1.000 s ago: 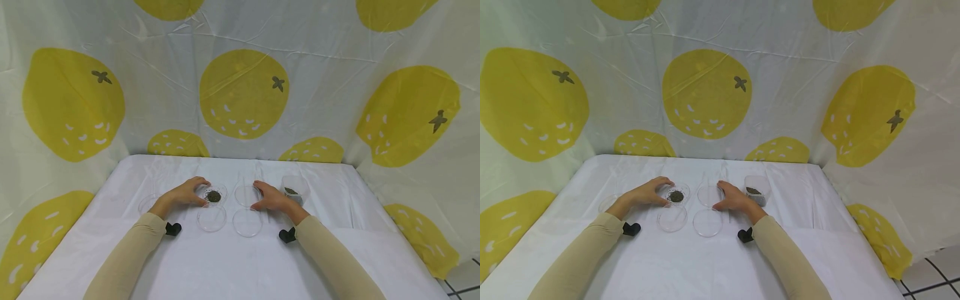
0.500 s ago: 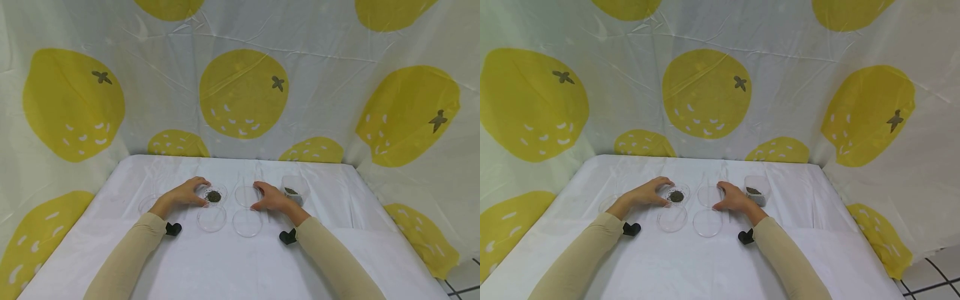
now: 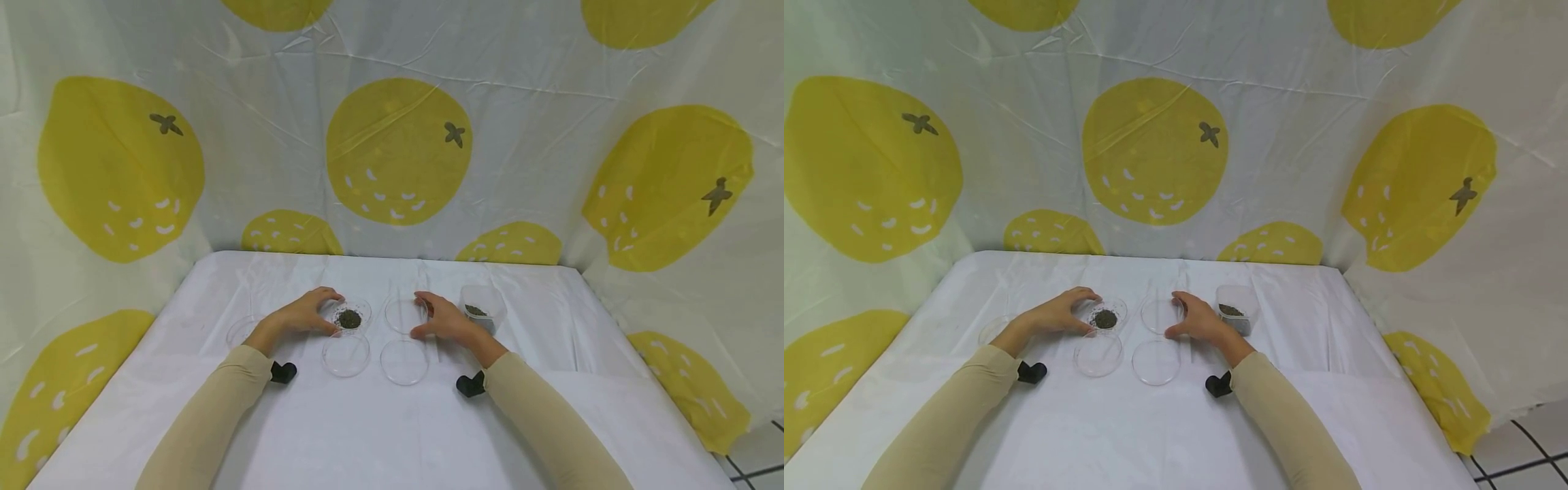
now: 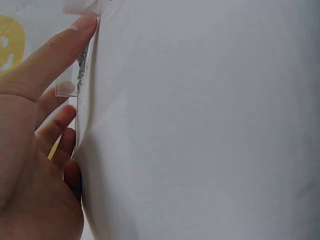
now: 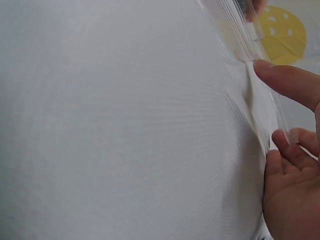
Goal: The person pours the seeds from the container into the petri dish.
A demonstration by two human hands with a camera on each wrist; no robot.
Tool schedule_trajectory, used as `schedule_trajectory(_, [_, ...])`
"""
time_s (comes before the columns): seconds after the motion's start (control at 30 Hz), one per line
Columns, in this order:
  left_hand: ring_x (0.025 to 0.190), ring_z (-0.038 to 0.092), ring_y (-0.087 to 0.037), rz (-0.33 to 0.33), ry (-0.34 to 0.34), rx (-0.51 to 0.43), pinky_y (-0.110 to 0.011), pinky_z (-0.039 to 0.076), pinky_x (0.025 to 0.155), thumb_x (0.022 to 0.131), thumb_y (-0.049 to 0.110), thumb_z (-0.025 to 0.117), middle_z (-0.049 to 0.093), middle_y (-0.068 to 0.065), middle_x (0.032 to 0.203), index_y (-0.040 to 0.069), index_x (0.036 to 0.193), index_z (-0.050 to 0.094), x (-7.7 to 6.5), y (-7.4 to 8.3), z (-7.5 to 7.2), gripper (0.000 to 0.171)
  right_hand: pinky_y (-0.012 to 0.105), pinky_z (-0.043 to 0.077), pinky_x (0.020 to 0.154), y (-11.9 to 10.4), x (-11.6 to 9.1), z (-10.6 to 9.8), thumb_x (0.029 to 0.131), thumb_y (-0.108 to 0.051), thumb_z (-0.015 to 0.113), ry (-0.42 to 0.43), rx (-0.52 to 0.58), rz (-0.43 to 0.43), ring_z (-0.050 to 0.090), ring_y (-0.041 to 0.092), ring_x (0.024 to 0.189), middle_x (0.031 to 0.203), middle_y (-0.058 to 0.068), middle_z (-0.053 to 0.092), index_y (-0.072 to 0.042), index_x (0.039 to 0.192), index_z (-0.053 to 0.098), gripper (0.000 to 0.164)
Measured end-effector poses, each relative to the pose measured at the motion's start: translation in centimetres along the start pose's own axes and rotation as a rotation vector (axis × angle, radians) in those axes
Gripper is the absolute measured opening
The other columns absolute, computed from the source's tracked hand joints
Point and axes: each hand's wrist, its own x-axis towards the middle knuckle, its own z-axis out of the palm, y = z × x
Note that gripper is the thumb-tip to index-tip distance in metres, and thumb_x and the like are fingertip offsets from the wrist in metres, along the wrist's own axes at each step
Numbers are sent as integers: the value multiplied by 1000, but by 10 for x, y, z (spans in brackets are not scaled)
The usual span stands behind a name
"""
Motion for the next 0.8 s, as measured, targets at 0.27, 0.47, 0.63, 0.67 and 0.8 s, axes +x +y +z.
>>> schedule_trajectory(0.27, [134,20,-33,2,-3,-9,-51,19,106,68,42,81,28,-15,145,16,132,49,0,1,-1,76,41,32,99,-1,0,0,67,-20,85,-5,98,-27,39,25,118,137,9,42,-8,143,32,93])
schedule_trajectory(0.47, [133,21,-34,-2,-7,-7,-51,20,105,67,44,81,28,-14,144,17,132,49,1,-1,-1,77,42,27,105,-5,-4,-1,70,-19,83,-39,173,-28,29,28,132,147,5,31,-9,145,27,95])
schedule_trajectory(0.63, [133,21,-33,8,-4,-6,-51,20,105,67,44,81,29,-14,144,17,132,50,1,-1,-1,77,46,25,105,-19,-12,-5,75,-9,78,-66,258,-88,25,31,134,148,13,28,-8,145,24,88])
schedule_trajectory(0.67, [133,21,-33,12,-3,-5,-50,19,105,67,43,81,29,-14,144,17,132,50,1,-1,-1,77,46,24,105,-21,-13,-6,75,-7,77,-73,279,-104,23,31,135,148,15,27,-7,145,24,87])
schedule_trajectory(0.8, [133,21,-34,18,-2,-16,-51,19,106,68,42,81,29,-15,144,15,132,49,1,0,-1,76,47,21,106,-20,-12,-7,75,-4,77,-76,347,-131,21,29,136,148,19,24,-7,144,23,87])
